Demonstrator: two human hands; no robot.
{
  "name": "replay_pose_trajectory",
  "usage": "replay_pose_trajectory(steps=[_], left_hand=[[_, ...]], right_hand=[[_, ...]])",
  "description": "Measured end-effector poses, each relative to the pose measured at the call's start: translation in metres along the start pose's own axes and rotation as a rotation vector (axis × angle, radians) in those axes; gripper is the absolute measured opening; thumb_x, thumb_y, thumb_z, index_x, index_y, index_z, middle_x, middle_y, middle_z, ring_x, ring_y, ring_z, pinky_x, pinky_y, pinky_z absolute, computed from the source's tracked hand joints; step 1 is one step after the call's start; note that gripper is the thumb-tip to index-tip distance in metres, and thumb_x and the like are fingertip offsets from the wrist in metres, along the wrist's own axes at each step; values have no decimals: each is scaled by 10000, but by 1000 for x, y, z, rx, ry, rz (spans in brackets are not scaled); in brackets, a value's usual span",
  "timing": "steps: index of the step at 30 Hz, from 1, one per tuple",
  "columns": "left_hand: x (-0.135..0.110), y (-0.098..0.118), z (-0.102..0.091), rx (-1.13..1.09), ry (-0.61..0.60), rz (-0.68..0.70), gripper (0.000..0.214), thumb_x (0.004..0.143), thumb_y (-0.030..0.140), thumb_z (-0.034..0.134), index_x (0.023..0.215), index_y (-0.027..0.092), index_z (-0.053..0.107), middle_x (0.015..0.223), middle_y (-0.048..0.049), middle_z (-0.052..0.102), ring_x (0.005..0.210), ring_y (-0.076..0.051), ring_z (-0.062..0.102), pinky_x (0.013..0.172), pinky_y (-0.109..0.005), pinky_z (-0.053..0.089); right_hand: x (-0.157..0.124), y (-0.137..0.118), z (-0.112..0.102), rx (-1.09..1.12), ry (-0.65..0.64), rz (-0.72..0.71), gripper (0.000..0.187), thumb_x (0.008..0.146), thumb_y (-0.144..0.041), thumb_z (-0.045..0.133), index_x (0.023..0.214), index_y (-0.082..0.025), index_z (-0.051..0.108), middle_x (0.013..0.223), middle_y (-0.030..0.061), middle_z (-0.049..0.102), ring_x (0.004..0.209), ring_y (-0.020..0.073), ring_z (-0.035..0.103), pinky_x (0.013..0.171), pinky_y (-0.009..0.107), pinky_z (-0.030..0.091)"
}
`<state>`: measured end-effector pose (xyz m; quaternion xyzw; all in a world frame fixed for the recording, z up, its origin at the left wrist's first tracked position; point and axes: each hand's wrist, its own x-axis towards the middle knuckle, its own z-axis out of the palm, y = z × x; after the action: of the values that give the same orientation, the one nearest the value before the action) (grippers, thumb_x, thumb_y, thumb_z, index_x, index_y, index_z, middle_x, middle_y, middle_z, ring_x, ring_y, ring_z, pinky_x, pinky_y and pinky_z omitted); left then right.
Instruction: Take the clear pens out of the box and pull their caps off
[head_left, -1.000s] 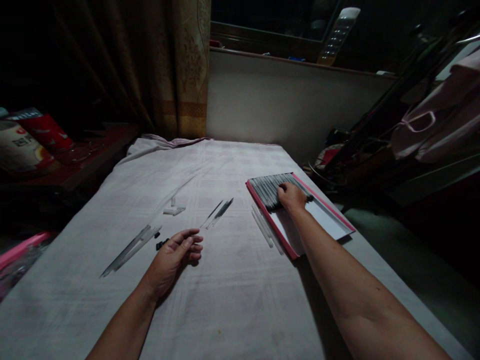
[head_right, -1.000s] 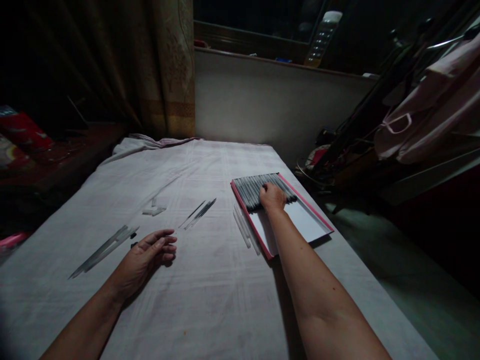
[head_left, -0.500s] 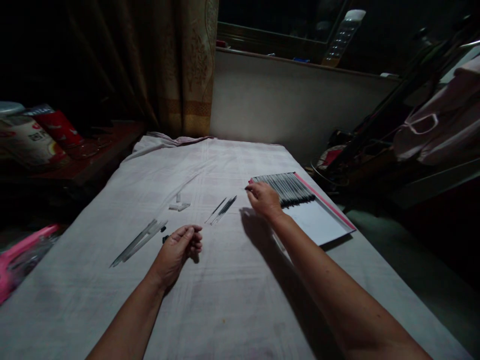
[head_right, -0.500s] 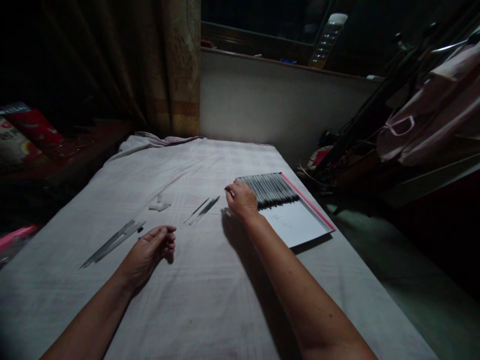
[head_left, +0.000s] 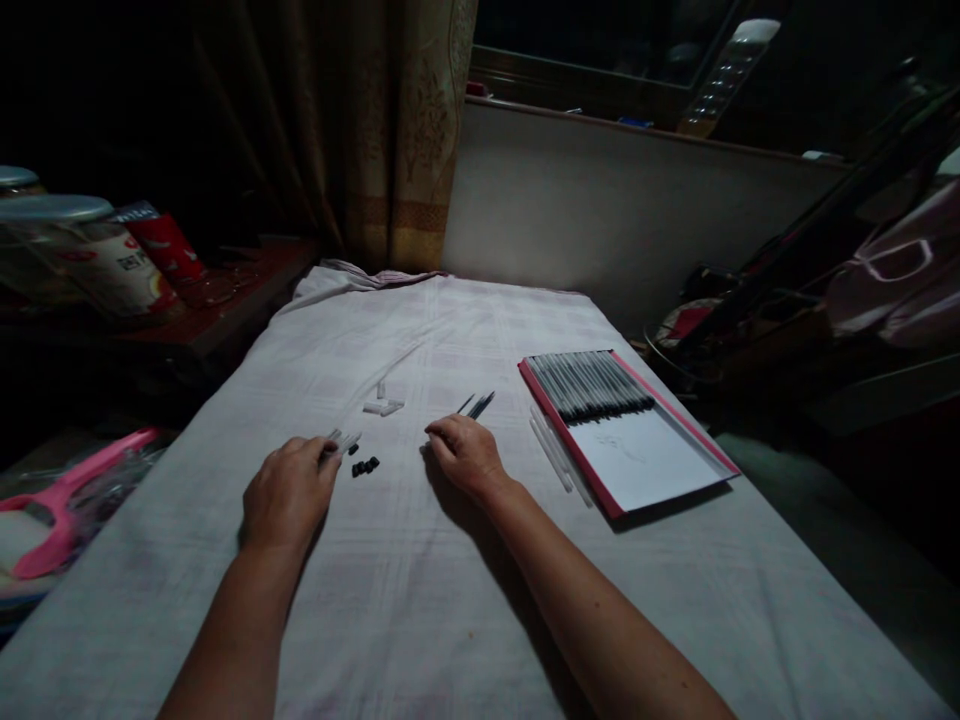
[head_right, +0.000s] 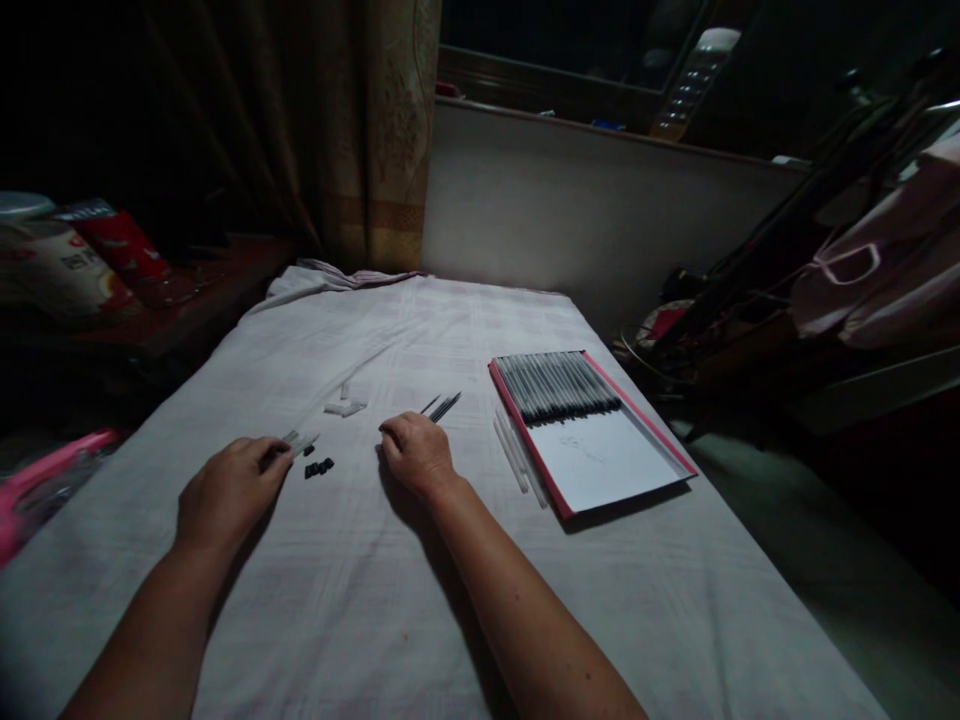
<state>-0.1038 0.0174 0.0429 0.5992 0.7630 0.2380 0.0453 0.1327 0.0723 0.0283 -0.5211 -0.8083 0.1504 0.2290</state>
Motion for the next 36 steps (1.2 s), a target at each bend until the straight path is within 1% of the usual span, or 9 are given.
replay_pose_trajectory(steps=[5, 10, 15, 20, 24, 27, 31, 33, 36], left_hand=[[-6, 5, 4, 233, -129, 68, 334, 901, 416, 539, 1034, 204, 760, 1022, -176, 716, 935, -367, 655, 696, -379, 422], [-8, 16, 4, 252, -149, 64, 294, 915, 373, 498, 995, 206, 726, 1034, -153, 717, 988, -340, 669, 774, -388, 475], [-5, 20, 10, -162, -105, -40, 218, 879, 397, 516, 927, 238, 658, 942, -64, 736, 858, -237, 695, 753, -328, 511], [-1, 16, 6, -761, 111, -177, 373, 814, 462, 589, 1096, 221, 624, 887, -35, 735, 699, -168, 673, 551, -245, 510], [2, 17, 1, -966, 217, -192, 372, 745, 477, 661, 986, 193, 669, 887, -23, 695, 679, -123, 630, 536, -211, 523], [2, 20, 0, -1057, 267, -210, 343, 710, 466, 706, 913, 192, 668, 767, 24, 618, 606, -88, 559, 488, -176, 485], [-4, 26, -2, -1139, 156, -140, 352, 751, 475, 730, 965, 202, 668, 529, 95, 448, 427, -63, 393, 374, -159, 340], [-8, 30, -4, -1171, 38, -104, 424, 746, 539, 749, 992, 205, 662, 555, 70, 533, 465, -88, 490, 386, -170, 370], [-13, 35, -5, -1235, -136, -130, 627, 702, 735, 710, 1033, 206, 653, 843, -53, 740, 743, -196, 701, 449, -206, 465]], right_hand=[[-32, 11, 5, 114, 119, 10, 210, 913, -164, 576, 997, -195, 766, 986, 93, 775, 948, 224, 703, 875, 318, 520], [-57, 17, 11, 181, 191, 16, 191, 895, -157, 585, 954, -188, 764, 953, 92, 778, 912, 223, 713, 849, 322, 532], [-65, 17, 16, 174, 208, 11, 168, 885, -155, 609, 933, -203, 763, 928, 78, 778, 883, 212, 711, 840, 317, 531], [-67, 11, 16, 115, 186, -5, 162, 894, -161, 610, 936, -201, 761, 926, 80, 777, 891, 222, 704, 835, 325, 524], [-68, 7, 15, 71, 164, -32, 161, 907, -171, 606, 935, -201, 762, 927, 84, 774, 887, 226, 692, 834, 332, 516], [-70, 8, 14, 65, 159, -35, 162, 910, -169, 607, 940, -211, 761, 930, 79, 772, 888, 219, 685, 840, 325, 512], [-72, 9, 14, 79, 163, -45, 160, 904, -162, 613, 938, -219, 758, 927, 76, 770, 883, 215, 685, 838, 322, 516], [-73, 10, 15, 100, 172, -49, 162, 904, -161, 611, 935, -218, 758, 927, 77, 770, 885, 215, 689, 841, 322, 521], [-73, 13, 16, 143, 188, -43, 161, 906, -171, 607, 938, -211, 759, 927, 81, 770, 887, 212, 698, 843, 320, 530]])
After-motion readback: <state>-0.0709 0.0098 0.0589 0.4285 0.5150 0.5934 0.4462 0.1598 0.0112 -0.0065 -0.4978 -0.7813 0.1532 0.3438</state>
